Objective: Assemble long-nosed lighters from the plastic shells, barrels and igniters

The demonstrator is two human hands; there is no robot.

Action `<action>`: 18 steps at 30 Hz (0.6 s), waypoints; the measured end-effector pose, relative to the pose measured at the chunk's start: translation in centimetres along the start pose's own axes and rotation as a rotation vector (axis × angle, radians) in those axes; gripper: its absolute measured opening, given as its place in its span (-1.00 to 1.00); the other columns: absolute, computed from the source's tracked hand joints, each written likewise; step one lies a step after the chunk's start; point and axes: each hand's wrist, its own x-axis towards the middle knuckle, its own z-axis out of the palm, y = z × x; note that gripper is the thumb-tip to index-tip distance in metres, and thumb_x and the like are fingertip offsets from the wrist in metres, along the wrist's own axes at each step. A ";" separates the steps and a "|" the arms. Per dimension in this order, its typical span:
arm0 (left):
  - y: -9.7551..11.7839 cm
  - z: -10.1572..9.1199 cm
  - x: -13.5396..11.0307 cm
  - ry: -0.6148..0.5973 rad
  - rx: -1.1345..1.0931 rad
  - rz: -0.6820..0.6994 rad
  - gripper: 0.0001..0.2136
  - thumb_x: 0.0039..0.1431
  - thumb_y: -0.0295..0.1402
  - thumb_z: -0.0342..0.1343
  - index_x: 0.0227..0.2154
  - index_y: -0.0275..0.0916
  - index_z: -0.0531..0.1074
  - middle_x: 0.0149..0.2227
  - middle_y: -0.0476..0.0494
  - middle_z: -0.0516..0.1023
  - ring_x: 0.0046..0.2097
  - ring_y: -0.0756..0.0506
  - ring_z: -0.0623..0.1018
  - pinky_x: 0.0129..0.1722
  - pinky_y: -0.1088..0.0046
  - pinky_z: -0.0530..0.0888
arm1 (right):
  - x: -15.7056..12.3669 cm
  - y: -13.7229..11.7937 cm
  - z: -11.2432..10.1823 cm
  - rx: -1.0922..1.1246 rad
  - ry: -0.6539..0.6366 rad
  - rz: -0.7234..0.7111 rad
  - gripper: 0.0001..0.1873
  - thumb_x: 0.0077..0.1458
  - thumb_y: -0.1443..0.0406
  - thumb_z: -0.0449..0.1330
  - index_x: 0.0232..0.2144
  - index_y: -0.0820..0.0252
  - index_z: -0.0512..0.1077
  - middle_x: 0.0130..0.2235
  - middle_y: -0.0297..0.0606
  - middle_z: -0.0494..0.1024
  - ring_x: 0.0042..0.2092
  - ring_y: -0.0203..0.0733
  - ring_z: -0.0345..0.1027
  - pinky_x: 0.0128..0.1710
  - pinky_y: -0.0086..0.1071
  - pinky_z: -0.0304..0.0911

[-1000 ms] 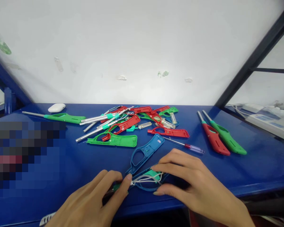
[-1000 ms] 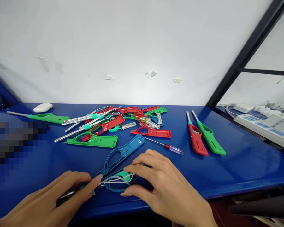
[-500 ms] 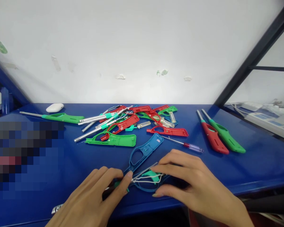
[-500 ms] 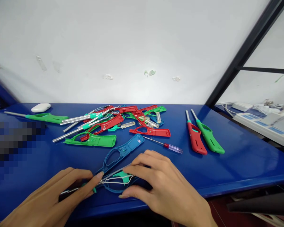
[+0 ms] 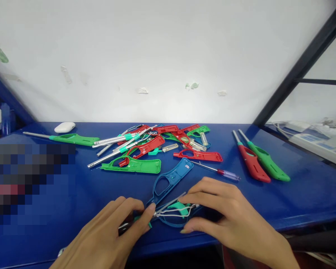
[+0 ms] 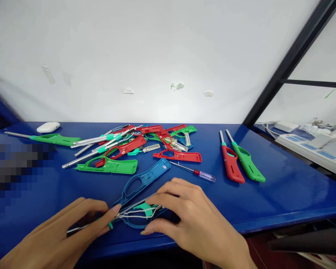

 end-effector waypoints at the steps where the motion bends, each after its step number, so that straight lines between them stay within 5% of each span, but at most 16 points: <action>1: 0.0 -0.1 -0.1 -0.016 0.004 -0.016 -0.28 0.27 -0.69 -0.09 0.39 0.10 0.34 0.02 -0.05 0.62 -0.10 -0.05 0.65 -0.14 0.53 0.61 | 0.0 0.0 0.0 0.009 0.013 0.007 -0.63 0.16 0.14 0.55 -0.02 0.04 0.64 -0.17 -0.42 0.71 -0.16 -0.23 0.57 -0.12 -0.42 0.41; 6: -0.4 -0.4 -0.2 -0.032 -0.010 0.005 -0.31 0.30 -0.71 -0.11 0.35 0.07 0.38 0.00 -0.04 0.60 -0.03 -0.04 0.65 -0.04 0.53 0.59 | -0.2 0.0 0.1 0.040 0.034 0.072 -0.46 0.08 0.17 0.61 0.04 -0.05 0.52 -0.18 -0.54 0.69 -0.17 -0.30 0.60 -0.09 -0.50 0.39; 11: -0.3 0.1 0.2 0.044 0.017 0.060 -0.37 0.31 -0.70 -0.08 0.33 -0.04 0.41 -0.01 -0.12 0.58 -0.01 -0.07 0.63 -0.22 0.58 0.56 | -0.2 0.1 0.2 0.021 0.034 0.103 -0.27 0.04 0.16 0.63 0.19 -0.21 0.43 -0.16 -0.60 0.67 -0.14 -0.32 0.62 -0.01 -0.50 0.39; 18: 0.2 -0.4 1.7 0.060 -0.008 0.057 -0.42 0.29 -0.66 -0.09 0.28 -0.11 0.44 -0.08 -0.12 0.60 -0.21 -0.04 0.63 -0.24 0.51 0.61 | -0.2 0.0 0.1 -0.002 0.055 0.079 -0.34 0.00 0.17 0.65 0.09 -0.16 0.48 -0.19 -0.60 0.68 -0.17 -0.32 0.62 -0.06 -0.53 0.39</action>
